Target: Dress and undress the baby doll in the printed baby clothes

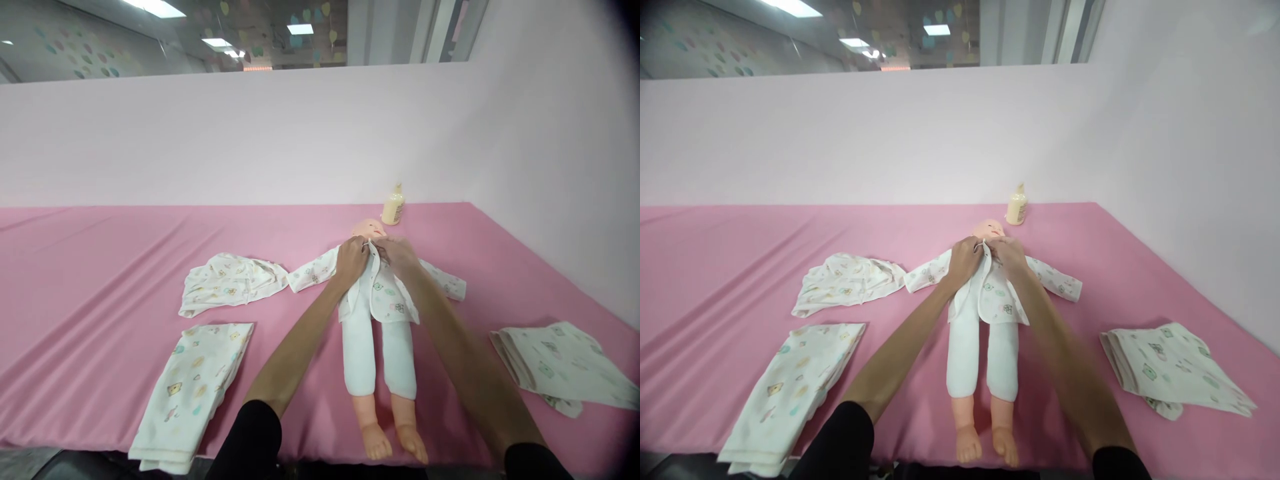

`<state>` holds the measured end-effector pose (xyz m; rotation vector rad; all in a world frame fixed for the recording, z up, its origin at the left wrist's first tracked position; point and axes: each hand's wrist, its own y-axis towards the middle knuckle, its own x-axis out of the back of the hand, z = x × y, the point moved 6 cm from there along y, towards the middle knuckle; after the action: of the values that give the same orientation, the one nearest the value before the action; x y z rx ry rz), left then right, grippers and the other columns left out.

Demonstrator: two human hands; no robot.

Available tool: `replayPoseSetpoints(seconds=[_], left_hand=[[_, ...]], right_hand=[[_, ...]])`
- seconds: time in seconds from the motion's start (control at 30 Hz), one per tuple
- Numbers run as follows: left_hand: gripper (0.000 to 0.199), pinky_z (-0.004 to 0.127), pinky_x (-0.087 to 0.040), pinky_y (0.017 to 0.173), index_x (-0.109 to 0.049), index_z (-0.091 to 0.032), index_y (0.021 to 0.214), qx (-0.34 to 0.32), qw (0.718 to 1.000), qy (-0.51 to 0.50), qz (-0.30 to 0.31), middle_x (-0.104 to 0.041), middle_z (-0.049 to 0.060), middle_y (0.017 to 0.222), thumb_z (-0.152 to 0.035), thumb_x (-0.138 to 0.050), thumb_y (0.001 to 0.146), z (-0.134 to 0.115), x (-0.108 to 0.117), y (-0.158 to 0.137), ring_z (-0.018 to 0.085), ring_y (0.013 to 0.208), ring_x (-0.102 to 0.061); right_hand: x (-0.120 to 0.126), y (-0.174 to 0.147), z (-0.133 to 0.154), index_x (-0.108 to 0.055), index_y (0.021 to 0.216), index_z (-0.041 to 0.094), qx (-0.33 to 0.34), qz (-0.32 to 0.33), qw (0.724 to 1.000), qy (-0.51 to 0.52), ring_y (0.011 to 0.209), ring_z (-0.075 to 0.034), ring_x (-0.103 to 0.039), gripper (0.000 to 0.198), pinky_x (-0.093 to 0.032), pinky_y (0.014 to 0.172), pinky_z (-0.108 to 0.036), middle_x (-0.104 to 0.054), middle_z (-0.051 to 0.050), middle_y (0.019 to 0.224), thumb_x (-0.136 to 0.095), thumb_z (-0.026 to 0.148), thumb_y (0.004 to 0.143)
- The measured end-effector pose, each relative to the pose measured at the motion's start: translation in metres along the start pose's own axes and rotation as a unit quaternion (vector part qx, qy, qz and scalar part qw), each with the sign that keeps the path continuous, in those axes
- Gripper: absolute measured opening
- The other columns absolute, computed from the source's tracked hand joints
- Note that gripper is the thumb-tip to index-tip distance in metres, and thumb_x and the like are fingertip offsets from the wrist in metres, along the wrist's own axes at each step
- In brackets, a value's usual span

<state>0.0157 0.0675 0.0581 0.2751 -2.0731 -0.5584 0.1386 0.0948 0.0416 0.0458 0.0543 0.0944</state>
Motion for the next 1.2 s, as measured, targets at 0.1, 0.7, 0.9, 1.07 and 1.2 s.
replayPoseSetpoints(seconds=[0.1,0.7,0.9,1.07,1.2], left_hand=[[0.016,0.03,-0.038,0.073,-0.059,-0.019,0.082,0.013,1.0,-0.027,-0.004,-0.07,0.006,0.091,-0.017,-0.046,0.092,0.0,0.0,0.001,0.018,0.083,-0.061],[0.021,0.024,-0.029,0.054,-0.051,-0.017,0.063,0.197,0.892,-0.395,0.091,-0.047,-0.002,0.059,-0.029,-0.057,0.079,0.019,-0.005,-0.002,0.009,0.055,-0.039],[0.025,0.023,-0.029,0.053,-0.054,-0.016,0.066,0.224,0.858,-0.45,0.106,-0.047,-0.002,0.058,-0.035,-0.062,0.079,0.026,-0.01,-0.001,0.008,0.053,-0.04],[0.023,0.023,-0.037,0.058,-0.059,-0.014,0.07,0.207,0.871,-0.438,0.079,-0.056,0.0,0.066,-0.035,-0.065,0.077,0.027,-0.012,0.002,0.01,0.061,-0.051],[0.022,0.022,-0.037,0.057,-0.059,-0.013,0.07,0.216,0.859,-0.457,0.078,-0.056,0.0,0.065,-0.033,-0.066,0.077,0.028,-0.013,0.001,0.009,0.059,-0.051]], right_hand=[[-0.001,0.003,-0.005,-0.06,0.062,0.018,-0.021,0.001,0.997,0.075,0.061,-0.015,-0.06,0.013,-0.051,0.064,-0.028,-0.06,-0.002,0.059,-0.07,0.022,0.067],[-0.003,0.0,-0.001,-0.072,0.079,0.012,-0.01,0.008,0.999,0.05,0.061,-0.011,-0.058,0.011,-0.048,0.062,-0.024,-0.066,-0.002,0.065,-0.073,0.017,0.069],[-0.005,-0.002,0.003,-0.074,0.082,0.012,-0.018,0.026,0.998,0.054,0.065,-0.01,-0.06,0.012,-0.049,0.068,-0.023,-0.068,-0.003,0.07,-0.067,0.008,0.074],[-0.006,-0.002,0.004,-0.075,0.081,0.013,-0.014,0.038,0.998,0.049,0.066,-0.01,-0.06,0.016,-0.049,0.07,-0.022,-0.07,-0.004,0.073,-0.063,0.004,0.075],[-0.006,-0.001,0.003,-0.074,0.082,0.013,-0.014,0.036,0.997,0.061,0.069,-0.01,-0.061,0.016,-0.05,0.07,-0.022,-0.07,-0.004,0.075,-0.063,0.003,0.076]])
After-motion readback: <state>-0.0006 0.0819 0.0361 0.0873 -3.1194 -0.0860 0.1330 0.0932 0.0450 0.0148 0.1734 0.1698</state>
